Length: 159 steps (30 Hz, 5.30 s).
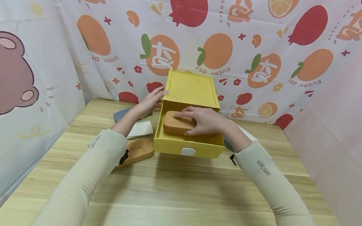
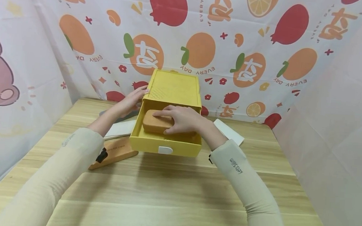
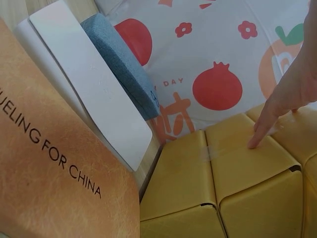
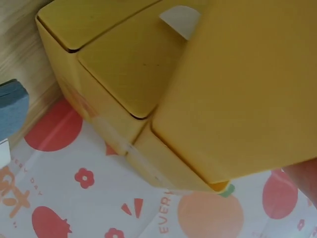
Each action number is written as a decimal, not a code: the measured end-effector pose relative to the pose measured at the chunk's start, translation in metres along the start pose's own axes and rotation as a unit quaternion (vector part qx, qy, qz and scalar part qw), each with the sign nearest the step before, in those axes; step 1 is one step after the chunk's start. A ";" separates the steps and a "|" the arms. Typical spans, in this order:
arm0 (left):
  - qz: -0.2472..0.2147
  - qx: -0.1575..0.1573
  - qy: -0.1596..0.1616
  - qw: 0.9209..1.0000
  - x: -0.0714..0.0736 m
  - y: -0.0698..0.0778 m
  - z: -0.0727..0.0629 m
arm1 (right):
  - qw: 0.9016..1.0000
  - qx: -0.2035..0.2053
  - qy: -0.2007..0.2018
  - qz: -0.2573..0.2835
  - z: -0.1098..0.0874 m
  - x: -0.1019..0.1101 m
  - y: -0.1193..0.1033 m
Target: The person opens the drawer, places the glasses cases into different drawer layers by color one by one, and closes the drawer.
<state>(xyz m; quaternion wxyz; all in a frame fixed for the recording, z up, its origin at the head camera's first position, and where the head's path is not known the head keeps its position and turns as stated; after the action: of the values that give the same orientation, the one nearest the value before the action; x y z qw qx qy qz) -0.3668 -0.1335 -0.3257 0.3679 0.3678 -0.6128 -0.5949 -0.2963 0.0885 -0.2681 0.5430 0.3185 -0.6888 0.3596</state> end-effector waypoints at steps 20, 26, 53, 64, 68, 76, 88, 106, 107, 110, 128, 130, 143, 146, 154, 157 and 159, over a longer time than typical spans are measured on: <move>-0.010 -0.008 0.016 1.000 -0.004 -0.001 -0.001 | 0.999 0.003 0.002 0.034 0.003 -0.013 0.012; -0.016 -0.007 0.018 1.000 -0.004 -0.001 0.000 | 1.000 0.000 0.008 0.003 0.002 -0.015 0.010; -0.004 -0.003 0.017 1.000 -0.004 0.001 -0.003 | 0.983 0.053 0.135 -0.112 -0.020 -0.019 0.002; 0.001 -0.009 0.013 1.000 -0.004 -0.001 -0.002 | 0.977 0.072 0.159 -0.124 -0.016 -0.018 0.010; -0.001 -0.010 0.013 1.000 -0.004 -0.001 -0.002 | 0.974 0.077 0.172 -0.123 -0.014 -0.018 0.013; -0.005 -0.014 0.010 1.000 -0.004 0.000 -0.001 | 0.974 0.064 0.182 -0.120 -0.011 -0.017 0.017; -0.011 -0.012 0.018 1.000 -0.005 0.001 -0.001 | 0.982 0.052 0.179 0.030 -0.013 -0.010 0.022; -0.009 -0.008 0.019 1.000 -0.007 0.003 -0.002 | 0.799 -0.207 0.314 0.468 -0.025 -0.019 0.086; -0.007 -0.006 0.018 1.000 -0.007 0.004 -0.003 | 0.797 -0.206 0.315 0.472 -0.024 -0.020 0.086; 0.043 -0.003 0.019 0.999 -0.009 0.009 -0.008 | 0.796 -0.198 0.325 0.470 -0.024 -0.021 0.086; 0.559 0.065 -0.053 0.825 -0.007 -0.012 -0.091 | 0.789 -0.199 0.360 0.456 -0.022 -0.027 0.088; 0.576 0.090 -0.074 0.809 -0.008 -0.022 -0.100 | 0.790 -0.197 0.360 0.455 -0.021 -0.027 0.088; 0.599 0.127 -0.106 0.783 -0.023 -0.058 -0.132 | 0.788 -0.200 0.356 0.461 -0.021 -0.028 0.088; 0.598 0.125 -0.100 0.785 -0.022 -0.062 -0.132 | 0.787 -0.200 0.357 0.462 -0.020 -0.028 0.089; 0.606 0.141 -0.107 0.775 -0.019 -0.070 -0.130 | 0.781 -0.198 0.359 0.470 -0.020 -0.028 0.088; 0.602 0.139 -0.112 0.778 -0.018 -0.071 -0.128 | 0.781 -0.198 0.360 0.470 -0.021 -0.028 0.088; 0.601 0.135 -0.114 0.780 -0.017 -0.071 -0.127 | 0.782 -0.197 0.360 0.469 -0.021 -0.028 0.088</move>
<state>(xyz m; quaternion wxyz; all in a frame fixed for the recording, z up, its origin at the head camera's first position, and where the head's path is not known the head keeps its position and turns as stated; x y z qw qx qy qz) -0.2454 -0.1781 -0.3938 0.5245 -0.0997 -0.8209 -0.2025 -0.3526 0.1550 -0.3050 0.5663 -0.3103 -0.5637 0.5151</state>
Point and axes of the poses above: each hand's wrist, its own z-axis towards the middle knuckle, its own x-axis out of the back of the hand, y = z × x, the point moved 2 cm from there along z, towards the middle knuckle, and after that the axes turned 8 degrees about -y, right-handed, at the moved point
